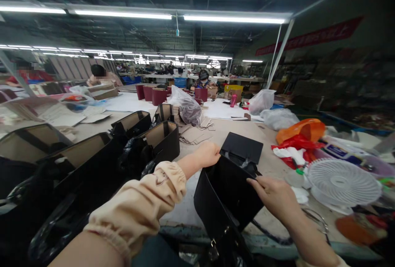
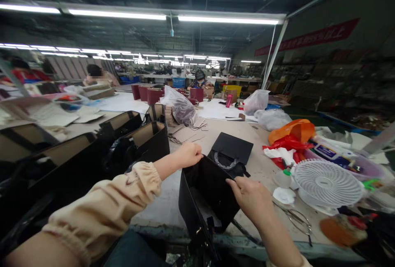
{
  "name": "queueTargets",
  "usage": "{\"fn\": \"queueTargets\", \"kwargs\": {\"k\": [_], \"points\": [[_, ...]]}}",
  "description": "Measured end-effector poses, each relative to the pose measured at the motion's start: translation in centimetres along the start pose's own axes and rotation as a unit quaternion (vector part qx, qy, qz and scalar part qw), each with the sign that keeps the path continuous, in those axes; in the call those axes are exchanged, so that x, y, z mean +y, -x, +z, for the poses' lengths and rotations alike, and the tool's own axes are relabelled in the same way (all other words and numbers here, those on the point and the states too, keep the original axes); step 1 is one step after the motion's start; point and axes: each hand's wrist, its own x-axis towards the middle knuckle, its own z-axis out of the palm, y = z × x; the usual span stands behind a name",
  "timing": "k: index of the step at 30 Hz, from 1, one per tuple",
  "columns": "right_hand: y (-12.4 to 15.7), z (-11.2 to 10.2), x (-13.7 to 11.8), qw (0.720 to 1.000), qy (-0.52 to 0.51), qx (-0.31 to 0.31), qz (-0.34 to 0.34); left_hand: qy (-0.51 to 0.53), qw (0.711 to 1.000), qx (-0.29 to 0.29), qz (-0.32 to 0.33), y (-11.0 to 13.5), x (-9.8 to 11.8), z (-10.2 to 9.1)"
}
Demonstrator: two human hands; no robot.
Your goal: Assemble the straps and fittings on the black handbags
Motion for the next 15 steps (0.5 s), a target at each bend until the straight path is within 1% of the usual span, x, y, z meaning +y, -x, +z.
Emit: {"fn": "queueTargets", "kwargs": {"k": [2, 5, 7, 9, 11, 13, 15], "points": [[0.9, -1.0, -1.0, 0.999, -0.003, -0.032, 0.003, 0.002, 1.0, -0.002, 0.03, 0.3, -0.1, -0.2], [1.9, -3.4, -1.9, 0.991, -0.026, -0.128, -0.007, 0.01, 0.995, -0.008, 0.097, 0.7, -0.2, -0.4], [1.4, -4.7, -2.3, 0.979, -0.075, -0.183, -0.037, 0.023, 0.991, -0.013, 0.13, 0.8, -0.3, -0.4], [-0.3, -5.2, -2.8, 0.964, -0.154, -0.202, -0.082, 0.036, 0.988, -0.016, 0.147, 0.7, -0.3, -0.4], [-2.9, -4.8, -3.3, 0.959, -0.203, -0.171, -0.098, 0.042, 0.986, -0.019, 0.158, 0.6, -0.3, -0.3], [-5.6, -3.7, -3.9, 0.956, -0.209, -0.172, -0.111, 0.047, 0.985, -0.023, 0.163, 0.5, -0.3, -0.2], [-7.6, -2.7, -4.5, 0.957, -0.18, -0.183, -0.137, 0.053, 0.985, -0.027, 0.162, 0.5, -0.5, -0.3]]}}
